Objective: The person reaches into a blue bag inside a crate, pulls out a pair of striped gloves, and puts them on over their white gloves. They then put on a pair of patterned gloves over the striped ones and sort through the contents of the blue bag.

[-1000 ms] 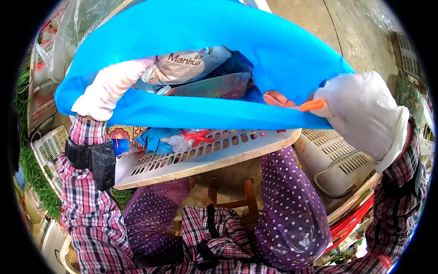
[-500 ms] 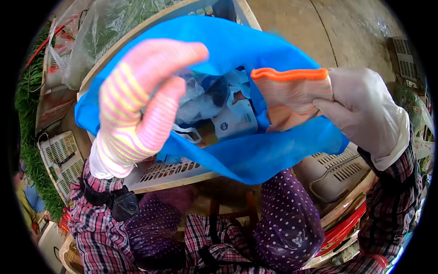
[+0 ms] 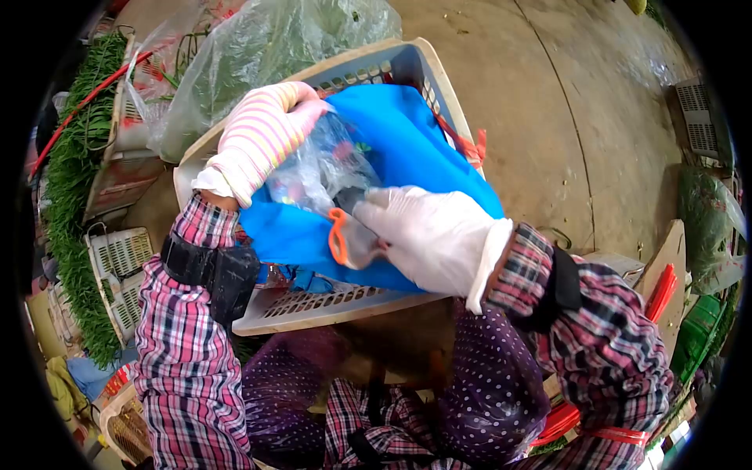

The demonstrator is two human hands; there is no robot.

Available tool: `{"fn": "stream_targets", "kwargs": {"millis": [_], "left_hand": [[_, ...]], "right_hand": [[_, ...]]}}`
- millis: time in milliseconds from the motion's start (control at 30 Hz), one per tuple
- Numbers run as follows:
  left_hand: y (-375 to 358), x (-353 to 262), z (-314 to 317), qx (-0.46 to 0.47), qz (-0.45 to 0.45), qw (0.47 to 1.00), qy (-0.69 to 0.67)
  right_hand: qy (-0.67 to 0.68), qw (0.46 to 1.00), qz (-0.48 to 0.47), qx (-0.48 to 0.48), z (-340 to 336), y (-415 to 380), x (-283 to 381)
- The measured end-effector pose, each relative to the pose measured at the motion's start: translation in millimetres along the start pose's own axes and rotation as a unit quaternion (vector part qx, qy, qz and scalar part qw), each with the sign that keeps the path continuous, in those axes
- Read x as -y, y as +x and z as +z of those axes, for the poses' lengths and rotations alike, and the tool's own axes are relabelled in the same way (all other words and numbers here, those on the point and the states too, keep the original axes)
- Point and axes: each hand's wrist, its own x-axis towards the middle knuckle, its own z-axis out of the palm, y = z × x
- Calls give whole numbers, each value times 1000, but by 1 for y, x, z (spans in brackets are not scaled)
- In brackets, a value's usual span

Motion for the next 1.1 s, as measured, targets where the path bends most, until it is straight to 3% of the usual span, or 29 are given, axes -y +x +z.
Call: {"fn": "stream_targets", "kwargs": {"millis": [33,67,100,167,233,300,367,433,500,567,600,667,700,767,900,967,1100], "left_hand": [[-1,-2,-3,-12,16,998,-60],[-1,-2,-7,54,-10,995,-87],[-4,2,-6,51,-10,995,-85],[-10,14,0,16,132,980,-149],[-13,11,-19,63,105,968,-218],[-14,11,-28,-128,111,985,-38],[-19,19,-19,-154,101,982,37],[-35,31,-11,-99,66,986,120],[-45,42,-13,-92,62,991,68],[-53,41,-31,158,-93,978,-100],[-59,44,-33,155,-92,979,-100],[-76,49,-35,68,-120,946,-293],[-85,46,-40,64,-120,947,-293],[-101,32,-54,46,-165,885,-434],[-120,26,-54,13,-199,816,-543],[-125,25,-52,20,-201,811,-548],[-140,5,-52,7,-178,778,-603]], "right_hand": [[15,1000,14,-8,-3,5,-2],[70,992,-37,-99,10,13,-20],[76,986,-1,-149,16,19,-28],[55,973,45,-220,21,32,-49],[15,954,82,-288,21,42,-72],[110,946,159,-261,17,45,-84],[96,958,90,-254,18,46,-75],[68,965,0,-253,23,51,-66],[44,975,-12,-219,27,53,-54],[9,981,0,-195,26,51,-45],[10,981,-37,-193,24,45,-44],[12,977,-85,-197,16,30,-38],[21,974,-102,-200,11,20,-40],[6,975,-120,-188,-4,-2,-48],[-155,980,-5,-123,-41,-52,-52],[-222,965,21,-140,-53,-62,-54],[-153,955,37,-252,-62,-69,-25]]}}
